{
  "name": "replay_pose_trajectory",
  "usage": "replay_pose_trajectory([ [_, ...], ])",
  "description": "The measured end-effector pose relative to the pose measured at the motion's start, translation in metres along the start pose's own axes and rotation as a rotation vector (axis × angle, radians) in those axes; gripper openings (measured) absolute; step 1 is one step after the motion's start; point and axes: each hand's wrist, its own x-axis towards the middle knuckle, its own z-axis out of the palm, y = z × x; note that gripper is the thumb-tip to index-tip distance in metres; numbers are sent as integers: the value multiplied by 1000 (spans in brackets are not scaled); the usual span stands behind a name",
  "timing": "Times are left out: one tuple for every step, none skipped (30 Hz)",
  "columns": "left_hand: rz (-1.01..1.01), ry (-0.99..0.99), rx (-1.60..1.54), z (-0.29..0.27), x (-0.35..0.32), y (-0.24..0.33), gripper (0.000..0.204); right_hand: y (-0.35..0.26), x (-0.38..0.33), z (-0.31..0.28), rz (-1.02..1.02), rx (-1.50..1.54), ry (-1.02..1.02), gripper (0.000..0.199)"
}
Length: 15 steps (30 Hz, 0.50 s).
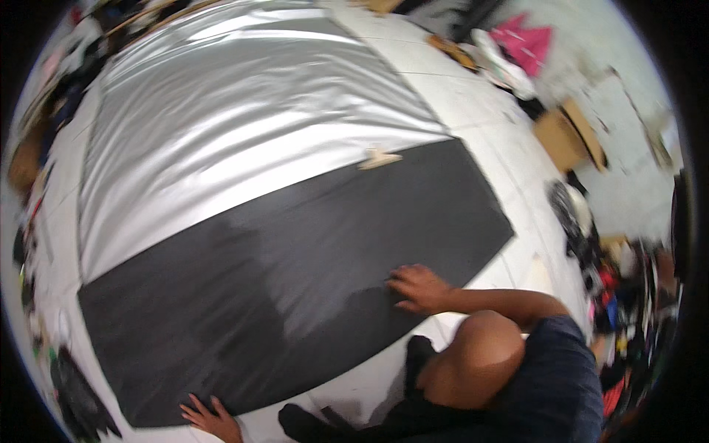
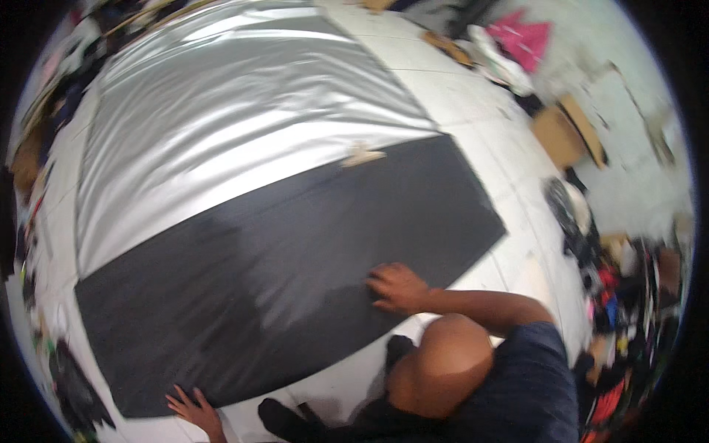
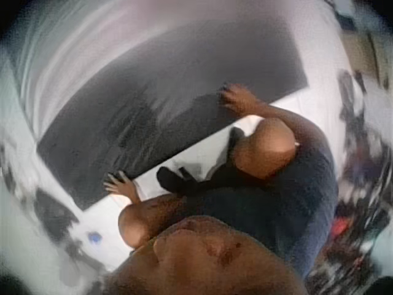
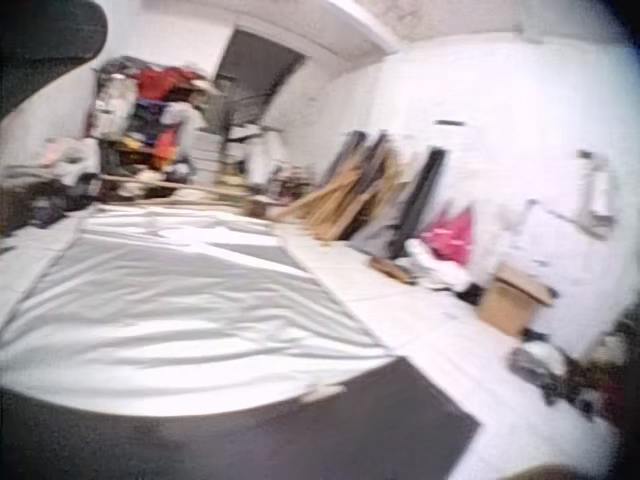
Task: The person smooths and straightens a piece of black fabric over a large silver sheet by hand. They use a heavy weight to hold one end down, repositioning the weight as they align the fabric edges.
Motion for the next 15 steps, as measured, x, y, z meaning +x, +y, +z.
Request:
replay_pose_trajectory([
  [107,-134,-86,-25,-15,24,67,-7,-7,18,26,2,18,54],
  [214,-267,-161,-40,-22,44,75,-11,-12,32,46,5,40,56],
  [208,-307,-170,-38,-25,53,75,-18,-14,49,105,37,103,58],
  [232,-250,-209,-36,-28,54,75,-24,-15,69,149,81,165,60],
  [260,-204,-262,-28,-29,57,75,-20,-27,79,200,112,219,62],
  [285,-161,-317,-20,-36,59,75,-11,-48,87,319,93,228,63],
  [300,-141,-266,-16,-33,57,75,-6,-56,93,427,86,239,64],
  [291,-135,-238,-13,-33,52,74,2,-62,98,532,77,247,65],
  [279,-128,-211,-12,-35,51,74,20,-70,104,671,87,321,66],
  [267,-125,-187,-7,-38,49,74,41,-78,110,787,88,377,66],
  [304,-67,-160,4,-37,43,74,65,-87,114,903,85,430,66],
  [314,-73,-170,7,-37,44,74,91,-101,122,1014,50,452,67],
  [318,-75,-182,8,-36,48,74,121,-116,128,1118,14,479,68],
  [308,-69,-185,7,-35,47,74,151,-127,127,1212,74,464,69],
  [304,-67,-179,8,-34,48,75,182,-142,127,1305,135,444,71],
])
